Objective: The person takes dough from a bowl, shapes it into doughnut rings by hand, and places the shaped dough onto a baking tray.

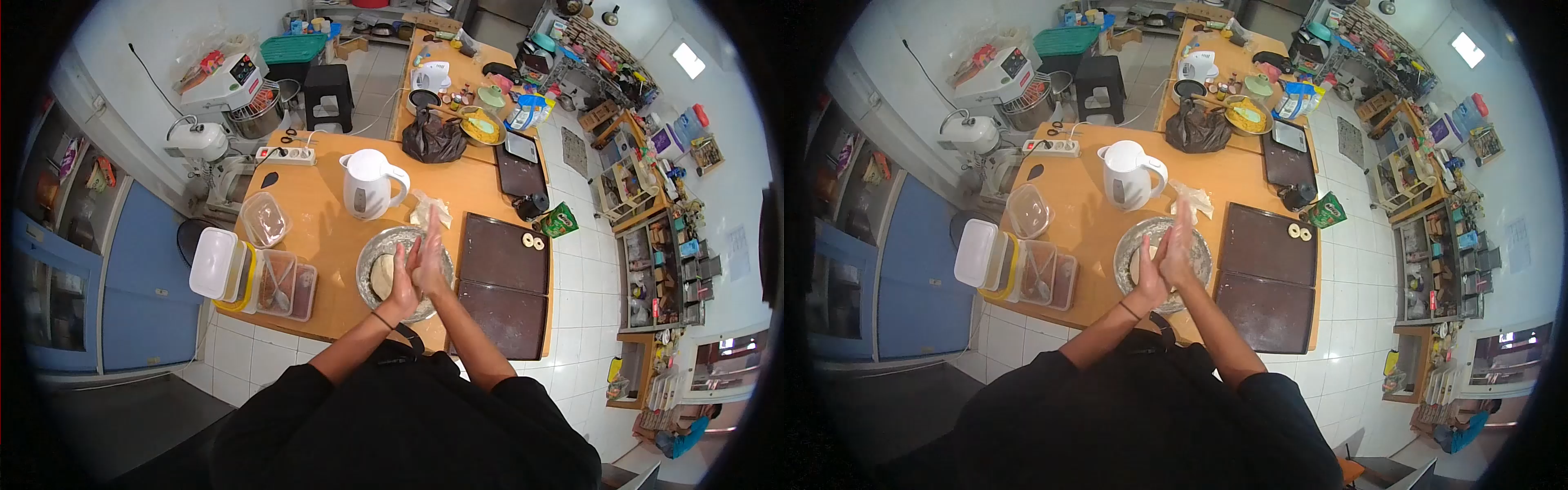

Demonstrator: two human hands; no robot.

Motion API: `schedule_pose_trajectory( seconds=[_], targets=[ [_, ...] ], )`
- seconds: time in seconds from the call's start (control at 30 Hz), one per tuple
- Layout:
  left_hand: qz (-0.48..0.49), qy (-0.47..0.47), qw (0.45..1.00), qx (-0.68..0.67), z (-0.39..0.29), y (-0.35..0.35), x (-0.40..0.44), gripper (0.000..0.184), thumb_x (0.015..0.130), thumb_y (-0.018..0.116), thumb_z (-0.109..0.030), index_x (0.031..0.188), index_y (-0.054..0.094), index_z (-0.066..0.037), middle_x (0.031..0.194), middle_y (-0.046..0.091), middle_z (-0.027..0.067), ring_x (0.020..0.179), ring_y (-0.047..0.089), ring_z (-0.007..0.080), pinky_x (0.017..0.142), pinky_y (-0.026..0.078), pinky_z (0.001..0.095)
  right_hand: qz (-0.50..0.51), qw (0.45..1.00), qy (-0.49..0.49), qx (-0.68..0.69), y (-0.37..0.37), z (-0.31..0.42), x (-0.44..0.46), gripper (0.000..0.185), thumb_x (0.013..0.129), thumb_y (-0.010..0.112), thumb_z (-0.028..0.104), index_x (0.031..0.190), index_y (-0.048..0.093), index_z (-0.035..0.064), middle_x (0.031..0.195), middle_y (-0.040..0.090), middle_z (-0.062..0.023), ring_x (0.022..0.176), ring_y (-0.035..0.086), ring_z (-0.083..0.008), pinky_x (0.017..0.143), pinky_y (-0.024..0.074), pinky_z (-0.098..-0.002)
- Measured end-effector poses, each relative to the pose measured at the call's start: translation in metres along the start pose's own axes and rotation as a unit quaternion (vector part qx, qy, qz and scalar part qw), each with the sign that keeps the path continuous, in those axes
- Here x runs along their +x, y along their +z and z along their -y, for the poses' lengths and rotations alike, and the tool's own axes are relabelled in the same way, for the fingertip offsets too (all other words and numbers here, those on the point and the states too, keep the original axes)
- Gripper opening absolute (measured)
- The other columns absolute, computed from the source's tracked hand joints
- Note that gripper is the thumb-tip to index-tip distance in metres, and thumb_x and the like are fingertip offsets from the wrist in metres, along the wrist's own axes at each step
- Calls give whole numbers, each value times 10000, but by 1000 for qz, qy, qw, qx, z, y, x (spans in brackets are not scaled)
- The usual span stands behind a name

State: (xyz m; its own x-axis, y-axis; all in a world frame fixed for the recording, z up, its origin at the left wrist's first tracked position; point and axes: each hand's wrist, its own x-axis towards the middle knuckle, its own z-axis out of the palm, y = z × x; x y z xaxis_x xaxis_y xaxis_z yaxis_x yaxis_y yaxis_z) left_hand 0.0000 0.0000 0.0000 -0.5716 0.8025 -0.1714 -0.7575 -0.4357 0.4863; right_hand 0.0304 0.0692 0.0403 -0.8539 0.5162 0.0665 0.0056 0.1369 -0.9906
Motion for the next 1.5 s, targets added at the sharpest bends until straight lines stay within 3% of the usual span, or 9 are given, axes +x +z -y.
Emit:
schedule_pose_trajectory(
  seconds=[0.17,0.63,0.7,0.9,1.03,1.13,1.3,1.4,1.5],
  targets=[
    [-82,23,987,-135,-66,42,-6,888,888,279,-748,1535,156,-152,1543,252,86,1396,285,251,1148,211,373,96,911,-164,-366,13,1,-17,846,925,99,690,1533,119,101,1581,25,-209,1461,24,-378,1138,-12,-548],
    [81,-100,983,-130,-5,8,-9,882,848,381,-763,1525,115,-264,1570,219,35,1431,240,229,1160,215,444,97,916,-184,-344,-19,28,-2,790,924,405,545,1525,131,112,1568,-4,-237,1452,3,-425,1086,49,-678],
    [53,235,969,57,16,-15,10,937,829,364,-790,1532,35,-264,1567,220,63,1439,219,252,1174,173,467,165,906,-243,-305,3,44,-20,867,873,260,712,1526,153,152,1558,12,-264,1434,11,-473,1038,-4,-726],
    [60,-102,976,-184,-35,32,-22,873,839,309,-798,1522,179,-270,1541,282,-5,1405,286,276,1128,235,535,93,891,-120,-427,-15,10,4,829,895,384,619,1519,177,115,1579,15,-204,1459,1,-404,1090,16,-677],
    [-64,368,925,-73,-9,55,4,929,818,334,-814,1530,99,-265,1536,305,50,1396,312,293,1162,205,487,102,899,-269,-329,9,42,-21,681,918,431,431,1504,241,143,1561,82,-236,1444,52,-438,1060,21,-712],
    [54,-65,975,-207,-41,24,-11,859,847,293,-792,1506,257,-241,1513,343,51,1389,319,259,1155,217,476,141,878,-115,-442,-14,31,-5,675,912,431,395,1514,222,172,1555,99,-250,1440,44,-453,1080,18,-682],
    [12,-26,998,-58,8,14,1,999,784,285,-859,1523,205,-191,1543,286,96,1399,289,297,1163,185,487,69,930,-148,-329,-10,36,-6,653,928,424,433,1510,242,201,1551,109,-249,1430,76,-466,1071,26,-692],
    [240,394,872,-166,55,-11,39,952,826,366,-795,1531,-44,-305,1598,114,10,1445,186,249,1162,173,475,182,838,-216,-467,-9,31,-25,661,963,297,523,1523,185,189,1542,117,-267,1416,103,-478,1054,72,-707],
    [-47,-96,978,-180,-34,54,-29,953,813,292,-829,1531,164,-215,1574,216,51,1400,283,296,1152,197,512,41,933,-146,-327,-27,6,5,746,937,209,634,1517,211,164,1552,118,-244,1428,83,-464,1072,55,-690]
  ],
)
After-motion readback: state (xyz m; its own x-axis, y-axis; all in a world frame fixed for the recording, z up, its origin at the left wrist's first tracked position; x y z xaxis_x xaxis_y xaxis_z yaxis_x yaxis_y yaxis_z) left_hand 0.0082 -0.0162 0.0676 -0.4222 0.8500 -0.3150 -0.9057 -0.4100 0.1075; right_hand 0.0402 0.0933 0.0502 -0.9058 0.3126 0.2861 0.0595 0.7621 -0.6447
